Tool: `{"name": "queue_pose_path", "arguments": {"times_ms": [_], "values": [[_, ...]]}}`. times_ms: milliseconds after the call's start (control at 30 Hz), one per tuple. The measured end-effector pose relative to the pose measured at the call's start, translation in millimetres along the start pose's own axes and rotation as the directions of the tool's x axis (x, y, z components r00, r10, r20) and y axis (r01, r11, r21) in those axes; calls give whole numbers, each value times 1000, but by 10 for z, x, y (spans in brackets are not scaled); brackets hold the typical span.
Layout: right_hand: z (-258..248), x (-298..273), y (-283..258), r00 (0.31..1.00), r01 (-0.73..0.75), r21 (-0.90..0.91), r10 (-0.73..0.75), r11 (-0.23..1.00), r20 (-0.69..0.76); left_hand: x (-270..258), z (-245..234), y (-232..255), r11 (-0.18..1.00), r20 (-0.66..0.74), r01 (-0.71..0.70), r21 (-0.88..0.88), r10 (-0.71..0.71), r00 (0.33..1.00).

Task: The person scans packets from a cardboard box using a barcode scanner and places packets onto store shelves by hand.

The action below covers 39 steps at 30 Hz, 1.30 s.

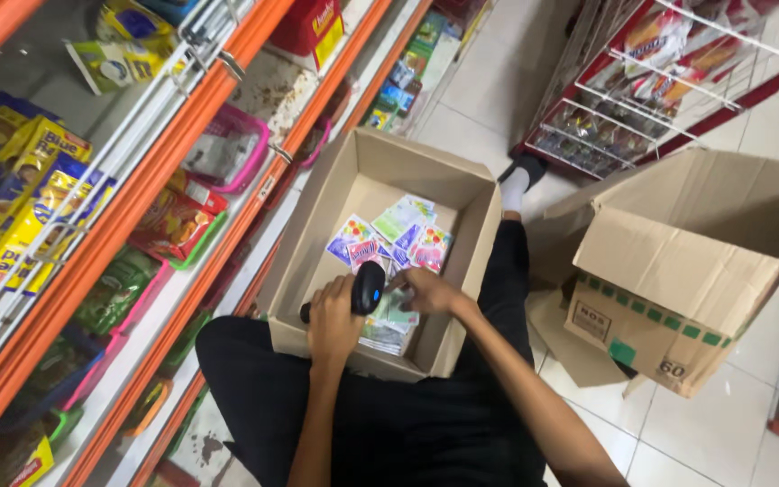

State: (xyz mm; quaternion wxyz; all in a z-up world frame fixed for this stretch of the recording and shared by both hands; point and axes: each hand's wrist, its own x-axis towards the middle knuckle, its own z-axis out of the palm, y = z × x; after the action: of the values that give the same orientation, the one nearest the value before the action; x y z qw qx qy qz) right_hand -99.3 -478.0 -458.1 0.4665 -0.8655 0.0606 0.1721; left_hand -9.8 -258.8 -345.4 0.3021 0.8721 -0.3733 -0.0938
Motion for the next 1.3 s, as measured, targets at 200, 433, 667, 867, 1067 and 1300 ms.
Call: {"name": "queue_pose_path", "arguments": {"times_ms": [200, 433, 667, 867, 1067, 1300], "values": [[56, -579, -811, 855, 148, 238, -3, 960, -518, 3, 80, -98, 875, -222, -186, -448, 93, 971], [-146, -1201, -1090, 691, 244, 631, 325, 736, -646, -476, -554, 415, 787, 0, 138, -602, -173, 985], [-292, -1544, -1165, 669, 320, 606, 279, 729, -689, -660, -836, 828, 941, 277, 150, -302, -64, 959], [-170, -1640, -1244, 700, 425, 660, 238, 620, -674, -836, -811, 773, 937, 288, 130, -325, -33, 957], [-129, -1597, -1205, 738, 476, 735, 235, 482, -632, -951, -835, 777, 909, 292, 200, -364, -93, 952], [-94, -1592, -1175, 750, 507, 750, 212, 425, -627, -1003, -855, 780, 877, 347, 273, -395, -133, 928]]}}
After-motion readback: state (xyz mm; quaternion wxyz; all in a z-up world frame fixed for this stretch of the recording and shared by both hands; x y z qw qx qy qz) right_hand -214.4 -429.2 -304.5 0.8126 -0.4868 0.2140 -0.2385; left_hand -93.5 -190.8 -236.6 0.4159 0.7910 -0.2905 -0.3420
